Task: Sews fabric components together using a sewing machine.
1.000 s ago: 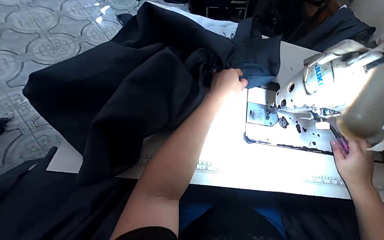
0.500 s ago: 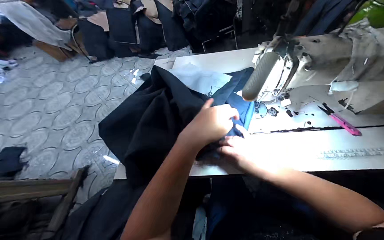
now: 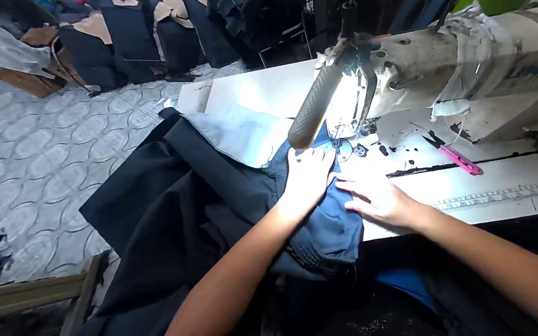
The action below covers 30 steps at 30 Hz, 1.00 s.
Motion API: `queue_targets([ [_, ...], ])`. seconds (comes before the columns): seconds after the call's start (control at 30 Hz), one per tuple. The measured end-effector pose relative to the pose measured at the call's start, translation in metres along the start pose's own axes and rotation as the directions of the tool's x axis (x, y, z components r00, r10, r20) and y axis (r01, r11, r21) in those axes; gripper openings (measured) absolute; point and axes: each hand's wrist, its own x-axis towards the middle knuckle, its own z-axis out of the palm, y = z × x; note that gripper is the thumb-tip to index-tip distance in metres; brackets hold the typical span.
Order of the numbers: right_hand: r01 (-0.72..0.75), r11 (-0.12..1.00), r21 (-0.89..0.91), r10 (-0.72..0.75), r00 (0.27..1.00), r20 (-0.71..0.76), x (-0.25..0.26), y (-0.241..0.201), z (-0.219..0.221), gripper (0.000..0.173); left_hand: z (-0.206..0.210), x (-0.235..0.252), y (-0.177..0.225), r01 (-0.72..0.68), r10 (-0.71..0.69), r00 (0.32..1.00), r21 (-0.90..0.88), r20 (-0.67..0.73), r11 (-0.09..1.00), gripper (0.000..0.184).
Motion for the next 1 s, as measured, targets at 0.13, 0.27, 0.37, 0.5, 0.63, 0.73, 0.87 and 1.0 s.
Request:
queue_targets([
  [0.13,0.008,0.979,-0.205,0.001,0.999,0.045,0.019,0.021,-0.007,0.053,0.007,-0.004,-0.006,-0.066,0.071,0.997,-0.117,0.037,0.991,0.035],
  [0.27,-0.009,0.975,-0.223,0.030,0.995,0.091,0.023,0.029,-0.013,0.054,0.007,-0.002,-0.013,-0.111,0.128,0.989,-0.195,0.077,0.974,0.046],
  [0.37,-0.045,0.974,-0.222,0.065,0.994,0.083,0.026,0.032,-0.012,0.052,0.006,0.004,-0.015,-0.128,0.141,0.989,-0.188,0.054,0.974,0.046],
  [0.5,-0.103,0.976,-0.192,0.125,0.986,0.106,0.028,0.031,-0.013,0.053,0.008,0.007,-0.014,-0.088,0.094,0.995,-0.147,0.035,0.985,0.047],
  [0.63,-0.106,0.975,-0.196,0.129,0.986,0.109,0.028,0.030,-0.014,0.053,0.009,0.005,-0.014,-0.084,0.087,0.996,-0.108,0.030,0.991,0.049],
  [0.73,-0.100,0.973,-0.207,0.123,0.987,0.104,0.029,0.031,-0.014,0.055,0.009,0.006,-0.016,-0.077,0.082,0.996,-0.118,0.034,0.990,0.048],
  [0.87,-0.081,0.971,-0.226,0.096,0.994,0.055,0.027,0.032,-0.011,0.054,0.012,0.009,-0.023,-0.085,0.091,0.995,-0.155,0.033,0.984,0.049],
  [1.0,-0.066,0.973,-0.221,0.077,0.996,0.040,0.025,0.033,-0.010,0.056,-0.014,0.011,-0.024,-0.050,0.095,0.989,-0.357,0.110,0.933,0.034],
])
